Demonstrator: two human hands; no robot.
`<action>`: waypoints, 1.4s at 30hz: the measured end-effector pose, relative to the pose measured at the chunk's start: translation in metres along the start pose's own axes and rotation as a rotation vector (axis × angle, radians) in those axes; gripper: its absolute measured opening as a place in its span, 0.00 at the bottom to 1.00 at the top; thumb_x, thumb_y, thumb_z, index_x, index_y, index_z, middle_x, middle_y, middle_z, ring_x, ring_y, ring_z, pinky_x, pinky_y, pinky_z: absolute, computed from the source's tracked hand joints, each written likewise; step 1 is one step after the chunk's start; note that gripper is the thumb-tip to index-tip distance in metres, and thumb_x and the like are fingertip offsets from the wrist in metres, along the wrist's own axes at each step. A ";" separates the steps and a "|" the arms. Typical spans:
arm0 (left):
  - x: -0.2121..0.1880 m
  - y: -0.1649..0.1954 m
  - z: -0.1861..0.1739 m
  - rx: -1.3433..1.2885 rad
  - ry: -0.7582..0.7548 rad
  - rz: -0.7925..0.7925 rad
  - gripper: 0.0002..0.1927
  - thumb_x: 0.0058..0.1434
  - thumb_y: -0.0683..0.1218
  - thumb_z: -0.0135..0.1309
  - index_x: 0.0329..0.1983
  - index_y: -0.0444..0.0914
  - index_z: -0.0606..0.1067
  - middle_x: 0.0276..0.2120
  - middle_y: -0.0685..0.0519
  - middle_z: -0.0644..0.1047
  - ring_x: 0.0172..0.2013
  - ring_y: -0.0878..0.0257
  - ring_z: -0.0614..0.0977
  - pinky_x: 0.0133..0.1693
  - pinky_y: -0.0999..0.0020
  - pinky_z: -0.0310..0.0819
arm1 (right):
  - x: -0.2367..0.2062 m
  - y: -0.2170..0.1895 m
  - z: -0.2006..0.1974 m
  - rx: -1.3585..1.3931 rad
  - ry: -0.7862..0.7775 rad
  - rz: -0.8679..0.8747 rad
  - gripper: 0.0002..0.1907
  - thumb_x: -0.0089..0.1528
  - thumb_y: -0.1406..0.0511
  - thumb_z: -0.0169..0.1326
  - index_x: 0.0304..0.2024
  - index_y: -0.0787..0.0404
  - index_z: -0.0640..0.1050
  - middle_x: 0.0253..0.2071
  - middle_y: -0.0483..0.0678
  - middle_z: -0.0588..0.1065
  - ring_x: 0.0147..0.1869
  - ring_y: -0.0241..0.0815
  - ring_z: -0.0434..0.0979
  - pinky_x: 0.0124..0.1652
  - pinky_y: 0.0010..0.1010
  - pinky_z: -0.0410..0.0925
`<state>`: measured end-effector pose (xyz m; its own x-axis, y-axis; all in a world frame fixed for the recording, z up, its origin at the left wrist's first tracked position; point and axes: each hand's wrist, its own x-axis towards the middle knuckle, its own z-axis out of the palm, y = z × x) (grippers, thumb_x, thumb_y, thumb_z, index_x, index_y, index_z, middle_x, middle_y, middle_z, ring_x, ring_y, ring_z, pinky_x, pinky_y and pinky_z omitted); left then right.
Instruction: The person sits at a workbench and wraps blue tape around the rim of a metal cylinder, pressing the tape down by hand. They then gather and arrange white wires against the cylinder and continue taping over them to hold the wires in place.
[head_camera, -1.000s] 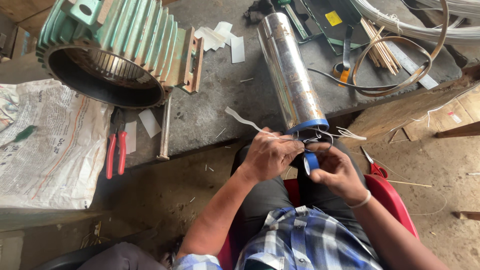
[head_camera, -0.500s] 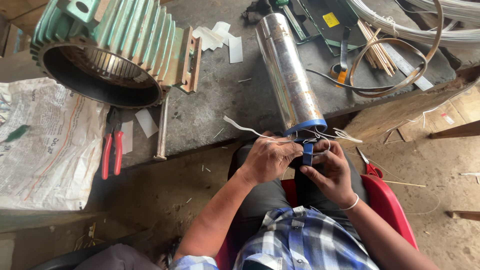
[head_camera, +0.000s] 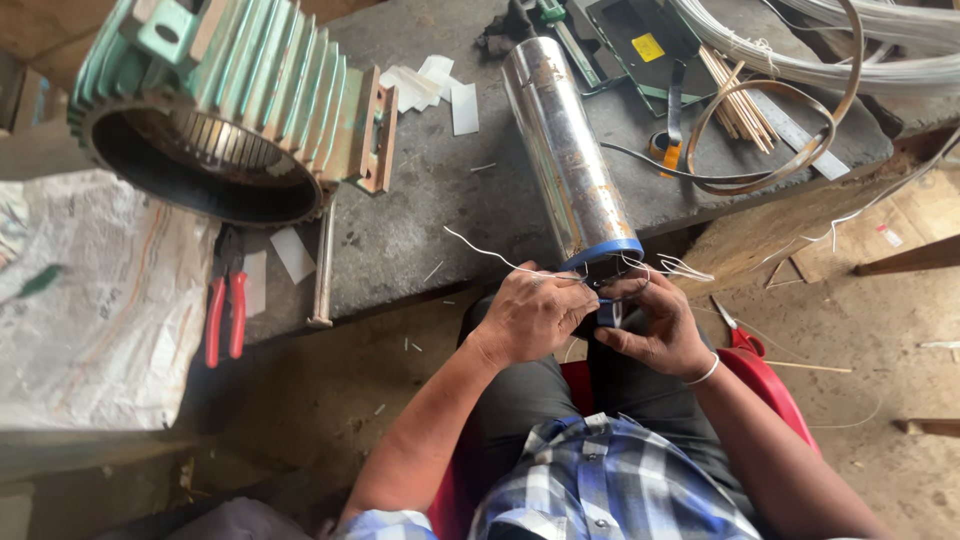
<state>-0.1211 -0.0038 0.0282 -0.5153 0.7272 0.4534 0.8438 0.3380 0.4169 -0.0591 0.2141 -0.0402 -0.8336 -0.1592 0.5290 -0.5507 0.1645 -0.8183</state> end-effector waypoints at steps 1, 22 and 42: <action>0.000 -0.002 0.000 -0.002 0.012 0.013 0.05 0.65 0.49 0.58 0.36 0.45 0.81 0.36 0.57 0.83 0.37 0.58 0.85 0.39 0.59 0.70 | 0.000 0.000 0.001 0.050 0.005 0.020 0.23 0.53 0.68 0.70 0.50 0.60 0.78 0.49 0.44 0.72 0.56 0.37 0.73 0.55 0.30 0.67; 0.002 0.012 -0.005 -0.107 0.004 -0.059 0.05 0.63 0.45 0.57 0.37 0.40 0.80 0.34 0.52 0.83 0.33 0.51 0.83 0.36 0.56 0.69 | -0.009 -0.023 0.010 0.167 0.176 0.053 0.18 0.62 0.63 0.66 0.47 0.64 0.74 0.56 0.46 0.65 0.62 0.36 0.65 0.59 0.29 0.61; 0.008 0.019 -0.006 -0.062 -0.168 -0.196 0.12 0.68 0.49 0.51 0.41 0.36 0.80 0.38 0.48 0.83 0.34 0.48 0.83 0.41 0.53 0.73 | -0.005 -0.016 0.009 0.318 0.085 0.192 0.28 0.58 0.64 0.70 0.58 0.62 0.76 0.60 0.46 0.65 0.66 0.41 0.69 0.63 0.34 0.66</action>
<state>-0.1099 0.0049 0.0446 -0.6312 0.7425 0.2242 0.7170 0.4485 0.5336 -0.0458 0.2035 -0.0312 -0.9282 -0.0713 0.3652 -0.3545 -0.1293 -0.9261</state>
